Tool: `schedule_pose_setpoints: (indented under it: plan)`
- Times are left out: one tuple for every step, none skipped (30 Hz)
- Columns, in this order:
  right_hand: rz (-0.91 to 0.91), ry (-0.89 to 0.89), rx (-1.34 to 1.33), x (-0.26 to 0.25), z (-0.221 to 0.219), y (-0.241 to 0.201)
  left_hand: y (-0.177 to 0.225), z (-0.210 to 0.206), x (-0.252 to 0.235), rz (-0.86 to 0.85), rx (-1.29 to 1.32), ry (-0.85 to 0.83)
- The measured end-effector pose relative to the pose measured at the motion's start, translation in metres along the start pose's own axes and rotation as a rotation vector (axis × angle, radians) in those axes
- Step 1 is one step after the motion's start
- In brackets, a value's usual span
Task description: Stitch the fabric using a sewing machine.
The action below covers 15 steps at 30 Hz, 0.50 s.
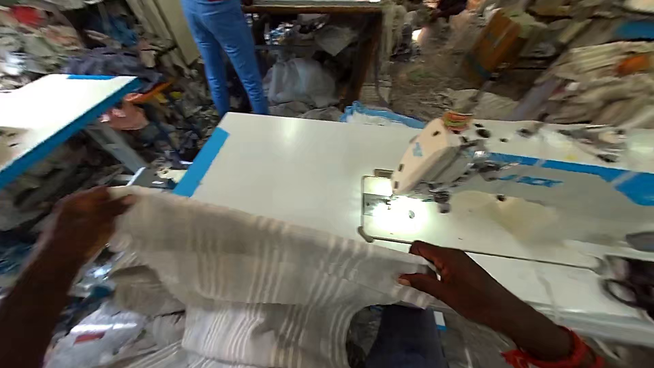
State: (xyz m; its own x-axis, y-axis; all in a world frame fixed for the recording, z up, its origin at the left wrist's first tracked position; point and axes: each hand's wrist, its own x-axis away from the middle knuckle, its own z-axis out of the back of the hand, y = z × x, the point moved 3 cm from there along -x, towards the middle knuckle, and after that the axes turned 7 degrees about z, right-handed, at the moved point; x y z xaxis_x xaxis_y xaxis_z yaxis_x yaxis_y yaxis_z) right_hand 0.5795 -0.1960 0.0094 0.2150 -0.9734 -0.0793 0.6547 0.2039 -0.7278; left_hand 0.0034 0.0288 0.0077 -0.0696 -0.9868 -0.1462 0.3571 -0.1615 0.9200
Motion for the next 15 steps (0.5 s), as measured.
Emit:
schedule_pose_setpoints:
  plan:
    - [-0.008,0.049,-0.115,-0.001,0.004,0.002,-0.002,-0.007,-0.008,0.053,-0.005,0.037]
    - [-0.024,0.105,-0.199,-0.005,0.003,0.008,-0.007,-0.013,-0.014,0.111,-0.053,0.064]
    - [-0.082,0.183,-0.247,-0.013,-0.003,0.018,-0.016,-0.019,-0.021,0.156,-0.146,0.072]
    - [-0.145,0.264,-0.251,-0.023,-0.013,0.030,-0.023,-0.028,-0.030,0.199,-0.277,0.071]
    - [-0.189,0.331,-0.191,-0.035,-0.023,0.044,-0.029,-0.039,-0.039,0.221,-0.399,0.062]
    - [-0.223,0.368,-0.050,-0.044,-0.035,0.054,-0.036,-0.050,-0.047,0.230,-0.525,0.041]
    - [-0.251,0.390,0.123,-0.049,-0.045,0.059,-0.043,-0.058,-0.055,0.224,-0.643,0.034]
    - [-0.259,0.412,0.265,-0.049,-0.053,0.059,-0.049,-0.064,-0.061,0.218,-0.739,0.040]
    - [-0.215,0.437,0.347,-0.045,-0.059,0.057,-0.054,-0.068,-0.065,0.216,-0.795,0.049]
    - [-0.128,0.443,0.377,-0.039,-0.062,0.055,-0.055,-0.070,-0.068,0.212,-0.818,0.053]
    - [-0.027,0.402,0.385,-0.032,-0.065,0.053,-0.055,-0.071,-0.070,0.206,-0.820,0.052]
    - [0.076,0.343,0.412,-0.026,-0.068,0.053,-0.055,-0.070,-0.069,0.209,-0.810,0.045]
    - [0.153,0.289,0.467,-0.022,-0.073,0.054,-0.055,-0.069,-0.066,0.219,-0.793,0.035]
    - [0.206,0.264,0.530,-0.020,-0.077,0.056,-0.054,-0.067,-0.065,0.236,-0.774,0.024]
    - [0.239,0.269,0.569,-0.020,-0.080,0.060,-0.053,-0.065,-0.065,0.250,-0.754,0.011]
